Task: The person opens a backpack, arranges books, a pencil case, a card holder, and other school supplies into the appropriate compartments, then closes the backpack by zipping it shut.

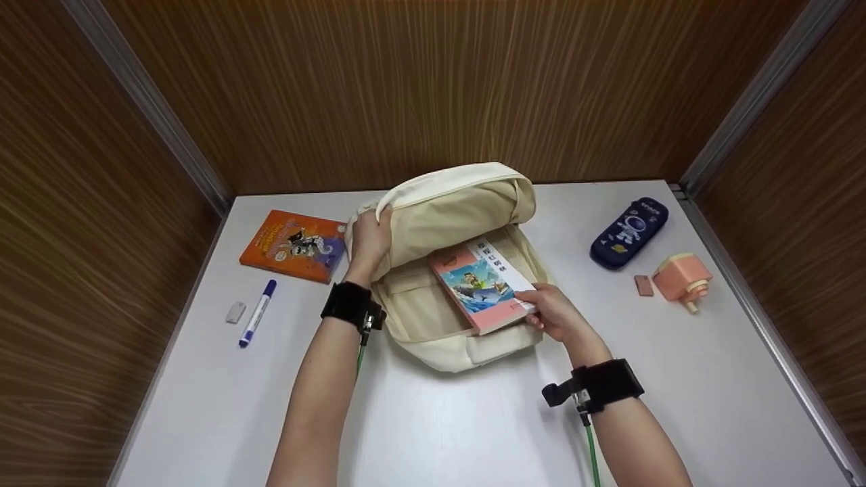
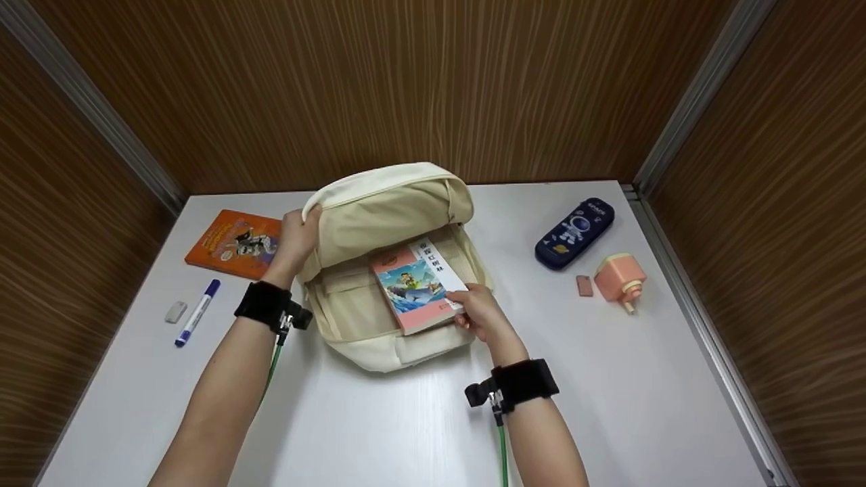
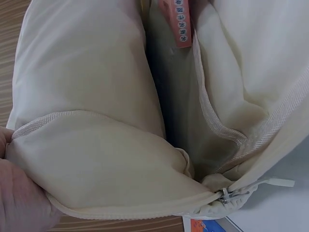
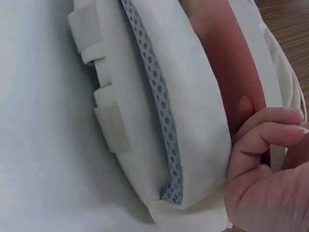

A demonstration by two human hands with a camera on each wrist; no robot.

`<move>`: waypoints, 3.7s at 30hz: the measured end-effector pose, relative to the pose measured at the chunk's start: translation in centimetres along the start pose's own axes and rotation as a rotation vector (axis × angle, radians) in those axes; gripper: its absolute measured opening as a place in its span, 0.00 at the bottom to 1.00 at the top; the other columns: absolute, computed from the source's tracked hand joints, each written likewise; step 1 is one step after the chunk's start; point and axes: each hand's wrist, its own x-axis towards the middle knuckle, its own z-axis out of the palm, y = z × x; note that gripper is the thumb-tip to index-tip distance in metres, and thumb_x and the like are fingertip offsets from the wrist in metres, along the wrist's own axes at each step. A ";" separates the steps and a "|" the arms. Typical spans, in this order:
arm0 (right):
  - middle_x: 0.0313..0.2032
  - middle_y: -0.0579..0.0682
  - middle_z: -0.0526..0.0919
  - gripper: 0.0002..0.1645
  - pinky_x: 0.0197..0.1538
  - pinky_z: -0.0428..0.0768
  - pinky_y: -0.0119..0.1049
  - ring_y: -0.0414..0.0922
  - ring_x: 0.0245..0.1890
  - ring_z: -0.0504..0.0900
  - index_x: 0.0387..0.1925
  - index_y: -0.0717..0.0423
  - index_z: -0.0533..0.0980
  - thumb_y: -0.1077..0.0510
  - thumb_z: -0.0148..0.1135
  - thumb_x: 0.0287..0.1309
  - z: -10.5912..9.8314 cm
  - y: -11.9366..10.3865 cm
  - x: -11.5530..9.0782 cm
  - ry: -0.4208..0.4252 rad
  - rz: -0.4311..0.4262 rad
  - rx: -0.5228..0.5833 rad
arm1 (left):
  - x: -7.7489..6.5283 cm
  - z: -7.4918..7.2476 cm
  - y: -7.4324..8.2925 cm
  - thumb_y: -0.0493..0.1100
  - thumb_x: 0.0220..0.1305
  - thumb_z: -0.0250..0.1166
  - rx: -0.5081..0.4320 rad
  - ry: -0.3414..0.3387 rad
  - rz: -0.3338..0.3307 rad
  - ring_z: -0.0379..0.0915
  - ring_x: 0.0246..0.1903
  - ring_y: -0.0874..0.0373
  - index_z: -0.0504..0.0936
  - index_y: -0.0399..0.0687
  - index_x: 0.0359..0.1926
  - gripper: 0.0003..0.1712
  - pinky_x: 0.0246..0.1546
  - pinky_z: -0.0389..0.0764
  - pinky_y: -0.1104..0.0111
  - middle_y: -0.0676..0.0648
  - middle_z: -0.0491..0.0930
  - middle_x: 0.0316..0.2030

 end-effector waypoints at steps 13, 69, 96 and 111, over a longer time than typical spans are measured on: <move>0.21 0.45 0.77 0.17 0.13 0.56 0.24 0.32 0.09 0.57 0.55 0.64 0.64 0.61 0.54 0.69 1.0 -1.4 0.4 0.014 0.054 -0.012 | 0.2 0.0 0.1 0.50 0.76 0.51 -0.096 -0.033 -0.011 0.71 0.31 0.50 0.77 0.40 0.29 0.22 0.37 0.73 0.55 0.43 0.75 0.27; 0.66 0.67 0.67 0.35 0.71 0.46 0.57 0.63 0.69 0.59 0.71 0.64 0.59 0.51 0.55 0.71 1.8 -8.0 3.0 0.395 -0.582 -0.922 | -2.2 1.4 -1.3 0.51 0.74 0.54 -0.170 -0.236 0.195 0.66 0.28 0.55 0.77 0.44 0.33 0.17 0.37 0.71 0.61 0.49 0.69 0.24; 0.38 0.53 0.80 0.11 0.44 0.75 0.32 0.44 0.40 0.77 0.34 0.64 0.82 0.58 0.70 0.58 2.9 -8.8 -1.1 0.033 -0.706 -0.813 | -0.8 0.1 -2.1 0.45 0.73 0.56 -0.249 -0.101 0.108 0.76 0.52 0.45 0.83 0.36 0.47 0.16 0.54 0.72 0.55 0.37 0.82 0.48; 0.20 0.46 0.68 0.17 0.28 0.66 0.37 0.46 0.22 0.68 0.27 0.59 0.72 0.52 0.59 0.69 2.4 -6.7 3.5 0.296 -0.723 -0.809 | -0.7 0.0 -3.0 0.50 0.68 0.62 -0.222 -0.045 0.033 0.65 0.27 0.52 0.75 0.43 0.24 0.19 0.28 0.64 0.62 0.47 0.69 0.22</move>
